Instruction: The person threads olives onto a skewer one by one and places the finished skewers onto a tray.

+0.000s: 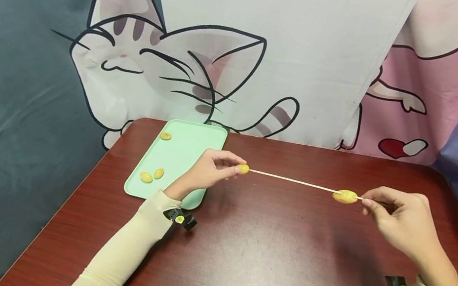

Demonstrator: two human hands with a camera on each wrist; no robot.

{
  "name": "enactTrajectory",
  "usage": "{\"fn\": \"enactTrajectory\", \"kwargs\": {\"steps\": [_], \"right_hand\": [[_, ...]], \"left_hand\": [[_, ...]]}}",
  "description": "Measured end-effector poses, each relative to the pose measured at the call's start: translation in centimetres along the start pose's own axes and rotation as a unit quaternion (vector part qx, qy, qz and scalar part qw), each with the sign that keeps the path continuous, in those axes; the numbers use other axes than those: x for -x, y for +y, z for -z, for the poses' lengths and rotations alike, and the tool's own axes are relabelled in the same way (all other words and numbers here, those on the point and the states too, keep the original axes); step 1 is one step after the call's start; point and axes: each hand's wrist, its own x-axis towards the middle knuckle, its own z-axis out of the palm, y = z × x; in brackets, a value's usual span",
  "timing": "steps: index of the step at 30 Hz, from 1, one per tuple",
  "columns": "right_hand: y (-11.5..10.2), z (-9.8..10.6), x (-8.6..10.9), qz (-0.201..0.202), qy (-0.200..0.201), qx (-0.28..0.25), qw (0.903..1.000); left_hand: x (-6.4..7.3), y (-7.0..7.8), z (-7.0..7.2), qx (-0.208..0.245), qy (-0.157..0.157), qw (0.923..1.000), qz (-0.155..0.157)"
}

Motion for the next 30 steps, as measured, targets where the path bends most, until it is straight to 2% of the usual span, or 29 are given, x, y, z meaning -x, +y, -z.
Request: {"fn": "enactTrajectory", "kwargs": {"steps": [3, 9, 16, 25, 30], "right_hand": [[0.0, 0.0, 0.0, -0.004, -0.004, -0.001, 1.0], [-0.1, 0.0, 0.0, -0.002, -0.004, -0.007, 1.0], [-0.3, -0.6, 0.3, 0.007, -0.008, -0.031, 0.9995], [0.4, -1.6, 1.3, -0.061, -0.025, -0.081, 0.9945], [1.3, -1.9, 1.6, -0.081, -0.059, -0.121, 0.9875]], "left_hand": [[0.2, 0.0, 0.1, 0.022, -0.008, 0.9996, 0.017], [0.3, -0.1, 0.3, 0.01, -0.029, 0.9991, 0.031], [0.4, -0.1, 0.4, 0.003, -0.039, 0.9992, -0.006], [0.7, -0.5, 0.1, -0.004, -0.049, 0.9976, -0.049], [0.7, -0.4, 0.1, -0.015, -0.055, 0.9962, -0.066]]}}
